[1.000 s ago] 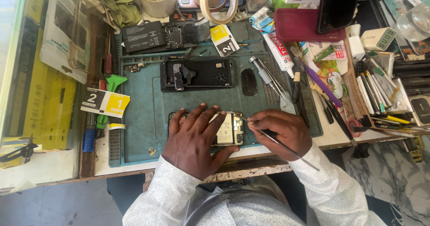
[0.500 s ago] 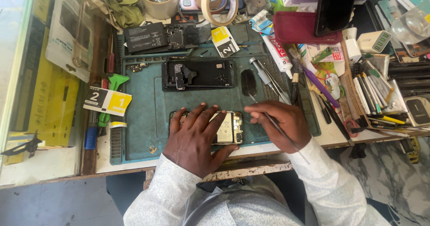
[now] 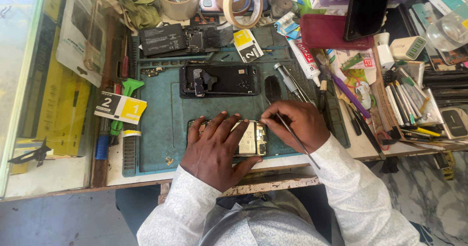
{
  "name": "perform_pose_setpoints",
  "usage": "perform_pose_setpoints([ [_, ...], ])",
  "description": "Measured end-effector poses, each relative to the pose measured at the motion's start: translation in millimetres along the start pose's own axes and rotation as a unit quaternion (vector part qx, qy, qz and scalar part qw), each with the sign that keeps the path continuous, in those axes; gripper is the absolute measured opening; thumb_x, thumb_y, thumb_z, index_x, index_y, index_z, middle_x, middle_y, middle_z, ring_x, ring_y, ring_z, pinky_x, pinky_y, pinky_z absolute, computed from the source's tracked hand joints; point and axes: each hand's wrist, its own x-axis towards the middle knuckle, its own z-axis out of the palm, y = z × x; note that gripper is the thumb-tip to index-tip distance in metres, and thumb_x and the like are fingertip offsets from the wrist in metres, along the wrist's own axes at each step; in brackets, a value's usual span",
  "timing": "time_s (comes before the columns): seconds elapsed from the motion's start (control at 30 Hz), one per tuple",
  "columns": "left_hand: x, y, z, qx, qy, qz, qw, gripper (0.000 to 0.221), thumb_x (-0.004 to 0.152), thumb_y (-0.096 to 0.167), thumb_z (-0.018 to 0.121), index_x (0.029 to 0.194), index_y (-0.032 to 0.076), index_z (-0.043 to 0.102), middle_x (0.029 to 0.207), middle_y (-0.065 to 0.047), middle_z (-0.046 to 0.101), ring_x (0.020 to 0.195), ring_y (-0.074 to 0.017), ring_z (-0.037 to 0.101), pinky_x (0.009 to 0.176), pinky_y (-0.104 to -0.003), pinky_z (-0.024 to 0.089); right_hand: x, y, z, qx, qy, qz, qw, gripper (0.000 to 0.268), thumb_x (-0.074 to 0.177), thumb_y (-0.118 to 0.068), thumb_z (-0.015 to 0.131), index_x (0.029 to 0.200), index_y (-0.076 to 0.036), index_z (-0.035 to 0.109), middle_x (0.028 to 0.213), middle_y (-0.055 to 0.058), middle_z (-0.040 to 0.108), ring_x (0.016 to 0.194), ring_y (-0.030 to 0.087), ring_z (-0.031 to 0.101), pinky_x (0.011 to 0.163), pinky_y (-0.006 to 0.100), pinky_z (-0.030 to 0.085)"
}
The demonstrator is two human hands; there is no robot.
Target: The person disassembles a smartphone by removing the back cover and separating the internal components. They use a screwdriver to loosen screws and a plastic pry tool to open the casing, then set the parts aside on the workbench.
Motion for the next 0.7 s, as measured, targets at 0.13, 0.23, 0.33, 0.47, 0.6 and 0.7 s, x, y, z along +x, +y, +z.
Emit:
perform_pose_setpoints([
  [0.13, -0.6, -0.6, -0.1, 0.005, -0.001, 0.0, 1.0, 0.073, 0.085, 0.058, 0.071, 0.135, 0.006, 0.058, 0.138, -0.015, 0.059, 0.136, -0.035, 0.048, 0.112, -0.062, 0.028, 2.9, 4.6, 3.7, 0.051, -0.011, 0.061, 0.997, 0.011, 0.089, -0.014, 0.079, 0.095, -0.006, 0.072, 0.075, 0.003, 0.074, 0.063, 0.008, 0.066, 0.057, 0.025, 0.051],
  [0.23, -0.4, -1.0, 0.2, -0.002, -0.003, -0.002, 1.0, 0.073, 0.085, 0.058, 0.071, 0.136, 0.007, 0.058, 0.138, -0.015, 0.059, 0.137, -0.0352, 0.048, 0.112, -0.061, 0.028, 2.4, 6.6, 5.5, 0.096, -0.012, 0.069, 0.993, 0.01, 0.09, -0.012, 0.077, 0.095, -0.005, 0.071, 0.078, 0.0, 0.074, 0.069, 0.003, 0.066, 0.062, 0.022, 0.052],
  [0.33, -0.6, -1.6, 0.9, 0.001, -0.001, -0.001, 1.0, 0.072, 0.085, 0.058, 0.071, 0.135, 0.007, 0.059, 0.138, -0.015, 0.06, 0.136, -0.0349, 0.048, 0.112, -0.061, 0.028, 0.2, 7.8, 9.2, 0.128, -0.005, 0.105, 0.986, 0.01, 0.09, -0.01, 0.076, 0.094, -0.005, 0.07, 0.077, -0.001, 0.072, 0.069, 0.002, 0.063, 0.061, 0.022, 0.05],
  [0.47, -0.5, -1.7, 1.2, 0.0, -0.005, -0.002, 1.0, 0.072, 0.085, 0.057, 0.07, 0.135, 0.007, 0.059, 0.138, -0.015, 0.06, 0.136, -0.035, 0.048, 0.112, -0.062, 0.028, -0.5, 8.9, 9.7, 0.123, -0.009, 0.112, 0.986, 0.01, 0.09, -0.01, 0.077, 0.093, -0.005, 0.07, 0.073, -0.001, 0.068, 0.064, 0.002, 0.058, 0.057, 0.022, 0.046],
  [0.6, -0.1, -0.6, -0.9, 0.003, 0.004, 0.004, 1.0, 0.072, 0.086, 0.057, 0.07, 0.136, 0.007, 0.058, 0.137, -0.015, 0.06, 0.136, -0.035, 0.048, 0.112, -0.062, 0.028, -1.2, 8.2, 8.0, 0.117, 0.001, 0.073, 0.99, 0.01, 0.089, -0.01, 0.077, 0.092, -0.005, 0.07, 0.074, -0.002, 0.069, 0.065, 0.002, 0.058, 0.058, 0.021, 0.046],
  [0.7, 0.6, -0.1, -1.3, 0.005, -0.005, 0.003, 1.0, 0.072, 0.085, 0.058, 0.07, 0.135, 0.008, 0.058, 0.136, -0.015, 0.06, 0.134, -0.0344, 0.05, 0.111, -0.062, 0.028, -2.4, 8.2, 7.8, 0.11, 0.002, 0.075, 0.991, 0.01, 0.089, -0.01, 0.078, 0.092, -0.006, 0.07, 0.073, -0.001, 0.069, 0.064, 0.003, 0.059, 0.057, 0.022, 0.046],
])
